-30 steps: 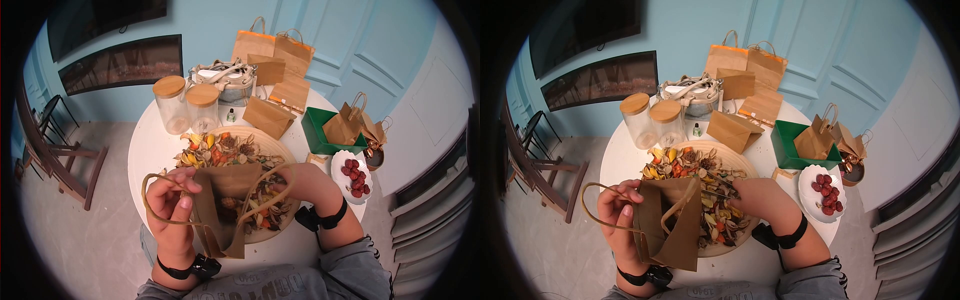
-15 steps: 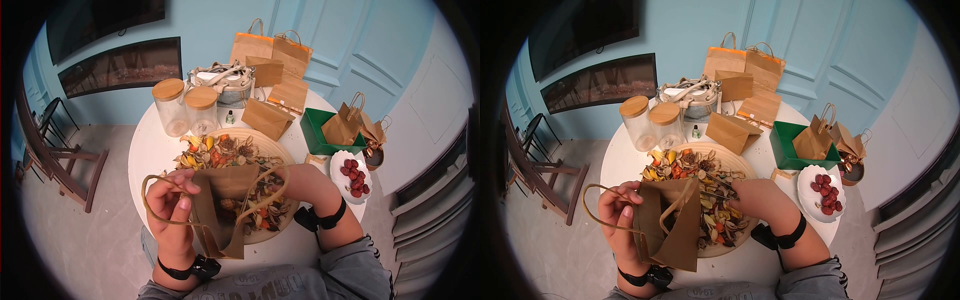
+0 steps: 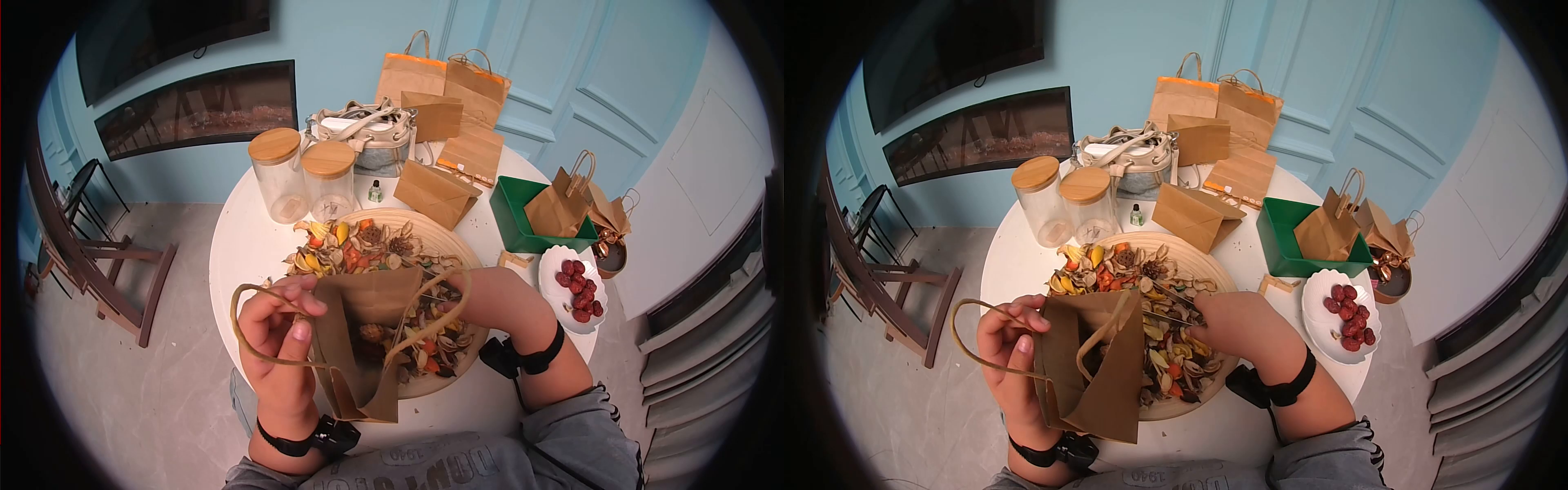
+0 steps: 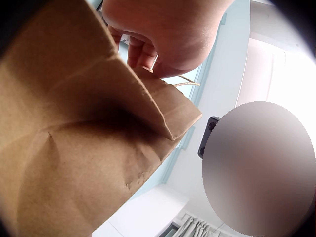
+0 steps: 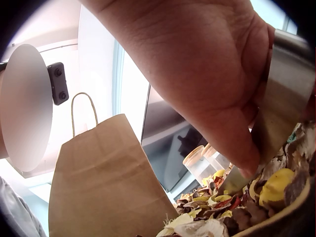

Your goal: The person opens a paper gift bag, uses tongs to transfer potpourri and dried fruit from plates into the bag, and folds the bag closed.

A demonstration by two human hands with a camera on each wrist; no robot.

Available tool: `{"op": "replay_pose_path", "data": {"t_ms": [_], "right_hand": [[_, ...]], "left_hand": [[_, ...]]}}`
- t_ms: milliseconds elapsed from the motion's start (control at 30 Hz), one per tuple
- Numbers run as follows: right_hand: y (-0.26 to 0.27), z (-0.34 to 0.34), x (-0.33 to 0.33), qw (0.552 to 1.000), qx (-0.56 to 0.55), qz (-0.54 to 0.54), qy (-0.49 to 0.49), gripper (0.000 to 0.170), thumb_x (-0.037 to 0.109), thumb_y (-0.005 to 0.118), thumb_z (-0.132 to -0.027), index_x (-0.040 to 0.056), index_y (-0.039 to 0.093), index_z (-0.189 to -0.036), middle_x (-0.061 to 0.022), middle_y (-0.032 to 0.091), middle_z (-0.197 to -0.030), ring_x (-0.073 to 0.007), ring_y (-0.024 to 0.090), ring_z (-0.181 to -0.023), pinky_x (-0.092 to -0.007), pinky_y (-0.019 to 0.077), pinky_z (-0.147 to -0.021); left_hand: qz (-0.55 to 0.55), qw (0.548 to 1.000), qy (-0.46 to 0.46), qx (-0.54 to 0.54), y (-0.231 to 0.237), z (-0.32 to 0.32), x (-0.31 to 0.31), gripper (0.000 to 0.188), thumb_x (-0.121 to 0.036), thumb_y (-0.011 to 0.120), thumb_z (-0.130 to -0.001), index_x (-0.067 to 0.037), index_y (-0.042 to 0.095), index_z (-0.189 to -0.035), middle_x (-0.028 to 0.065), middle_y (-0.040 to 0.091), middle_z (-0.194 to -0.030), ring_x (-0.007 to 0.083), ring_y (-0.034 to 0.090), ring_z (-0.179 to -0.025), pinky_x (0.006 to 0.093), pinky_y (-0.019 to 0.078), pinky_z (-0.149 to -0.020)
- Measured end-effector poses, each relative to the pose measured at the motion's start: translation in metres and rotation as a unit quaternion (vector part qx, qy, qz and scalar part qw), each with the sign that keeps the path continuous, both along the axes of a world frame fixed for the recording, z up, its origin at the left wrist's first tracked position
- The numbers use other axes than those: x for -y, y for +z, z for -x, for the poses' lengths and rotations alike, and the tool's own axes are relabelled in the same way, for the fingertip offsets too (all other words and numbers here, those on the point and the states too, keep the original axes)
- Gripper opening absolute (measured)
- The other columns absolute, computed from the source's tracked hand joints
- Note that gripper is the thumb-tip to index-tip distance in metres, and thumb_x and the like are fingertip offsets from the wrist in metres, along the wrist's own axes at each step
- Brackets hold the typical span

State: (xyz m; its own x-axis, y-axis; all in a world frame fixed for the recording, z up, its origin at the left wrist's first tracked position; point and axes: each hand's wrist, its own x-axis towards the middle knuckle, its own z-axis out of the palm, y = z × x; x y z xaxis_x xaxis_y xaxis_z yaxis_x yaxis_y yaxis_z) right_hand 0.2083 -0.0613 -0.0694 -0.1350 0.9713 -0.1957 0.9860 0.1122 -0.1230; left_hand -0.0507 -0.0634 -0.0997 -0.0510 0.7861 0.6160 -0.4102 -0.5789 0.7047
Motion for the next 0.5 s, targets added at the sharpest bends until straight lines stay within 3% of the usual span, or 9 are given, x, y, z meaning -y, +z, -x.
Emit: {"op": "replay_pose_path", "data": {"t_ms": [500], "right_hand": [[-0.0012, 0.0021, -0.0004, 1.0, 0.001, 0.001, 0.005, 0.035, 0.036, 0.061, -0.083, 0.0029, 0.059, -0.096, -0.0182, 0.065, -0.082, -0.0366, 0.064, -0.08, -0.0441, 0.0499, -0.072]], "left_hand": [[0.006, 1.0, -0.002, -0.002, 0.0011, 0.0004, 0.0006, 0.03, -0.005, 0.057, -0.086, -0.003, 0.051, -0.115, 0.0128, 0.061, -0.097, 0.0244, 0.055, -0.105, 0.0436, 0.0359, -0.101]]}}
